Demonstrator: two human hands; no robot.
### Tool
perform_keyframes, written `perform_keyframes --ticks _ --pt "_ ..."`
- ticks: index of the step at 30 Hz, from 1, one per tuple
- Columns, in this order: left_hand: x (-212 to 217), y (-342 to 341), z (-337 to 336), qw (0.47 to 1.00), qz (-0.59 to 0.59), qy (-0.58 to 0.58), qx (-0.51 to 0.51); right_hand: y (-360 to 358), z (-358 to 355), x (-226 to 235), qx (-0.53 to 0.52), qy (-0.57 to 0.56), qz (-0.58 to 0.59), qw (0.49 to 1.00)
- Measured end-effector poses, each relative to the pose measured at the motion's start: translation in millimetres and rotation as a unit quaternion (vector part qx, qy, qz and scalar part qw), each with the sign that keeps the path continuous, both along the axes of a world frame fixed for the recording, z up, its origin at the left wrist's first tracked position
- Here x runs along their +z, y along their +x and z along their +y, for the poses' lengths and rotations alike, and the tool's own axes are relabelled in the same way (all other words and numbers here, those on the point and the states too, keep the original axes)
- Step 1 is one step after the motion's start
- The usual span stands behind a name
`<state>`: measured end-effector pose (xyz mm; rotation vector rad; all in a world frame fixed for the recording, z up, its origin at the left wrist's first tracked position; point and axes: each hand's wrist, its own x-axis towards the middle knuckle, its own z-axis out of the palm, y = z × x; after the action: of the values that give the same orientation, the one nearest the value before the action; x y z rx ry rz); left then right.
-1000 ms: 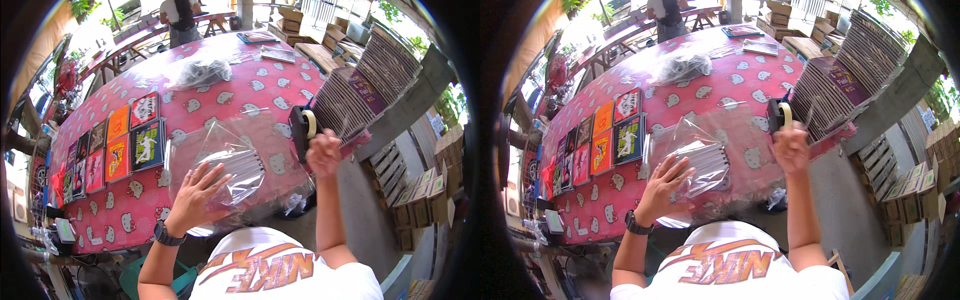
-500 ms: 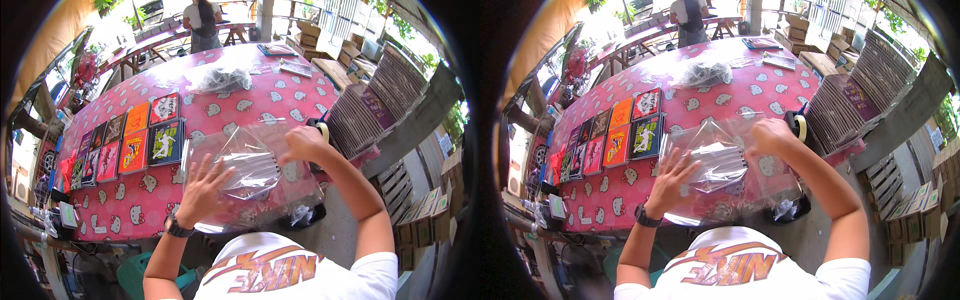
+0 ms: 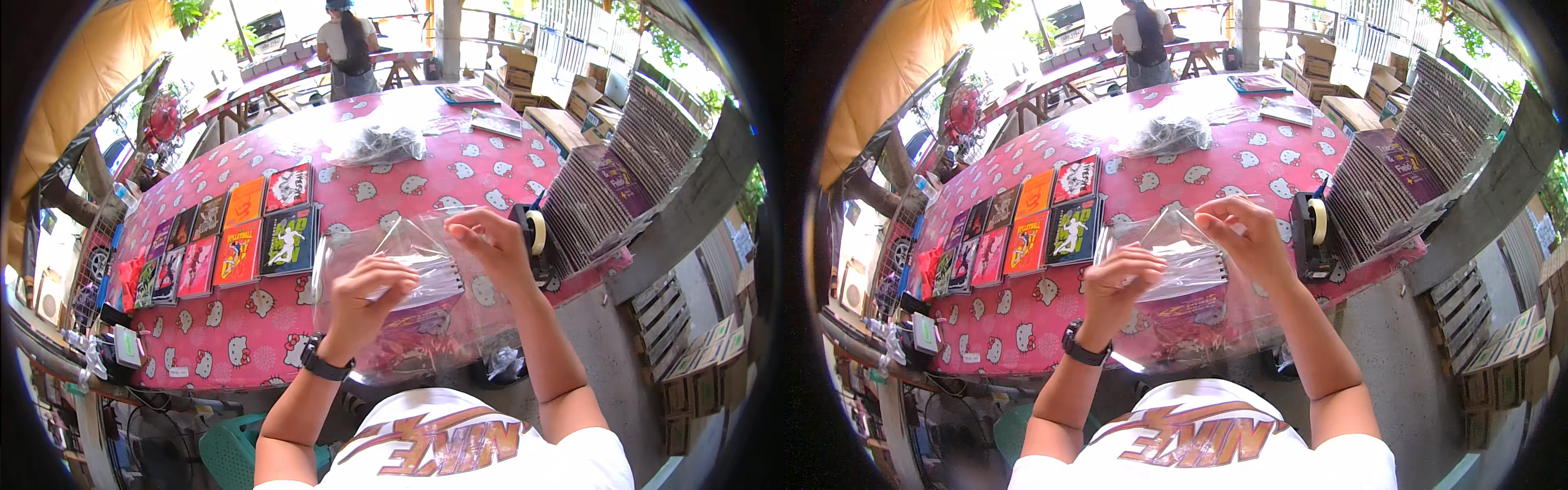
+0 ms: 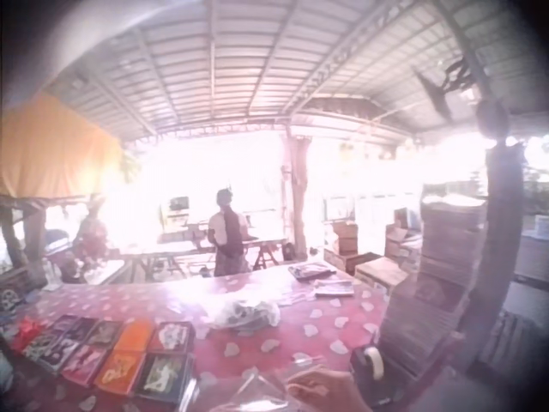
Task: The person places a stack of books into a plastic bag, seals the bag with tape, and then sorts other books on the table by stacking them into a new pile.
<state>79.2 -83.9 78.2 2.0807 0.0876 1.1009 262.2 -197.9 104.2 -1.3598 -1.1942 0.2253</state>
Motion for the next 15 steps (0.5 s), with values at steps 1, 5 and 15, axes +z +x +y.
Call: perform_keyframes --ticks 1,5,15 --pt "4 -2 3 0.997 -0.043 -0.068 -0.022 8 5 -7 -0.031 -0.109 0.011 0.994" --pt "-13 -13 54 0.977 0.148 -0.066 0.135 34 47 -54 0.142 -0.342 0.108 0.923" --pt "-21 35 49 0.959 0.201 -0.152 -0.129 34 24 -64 0.149 -0.182 0.128 0.963"
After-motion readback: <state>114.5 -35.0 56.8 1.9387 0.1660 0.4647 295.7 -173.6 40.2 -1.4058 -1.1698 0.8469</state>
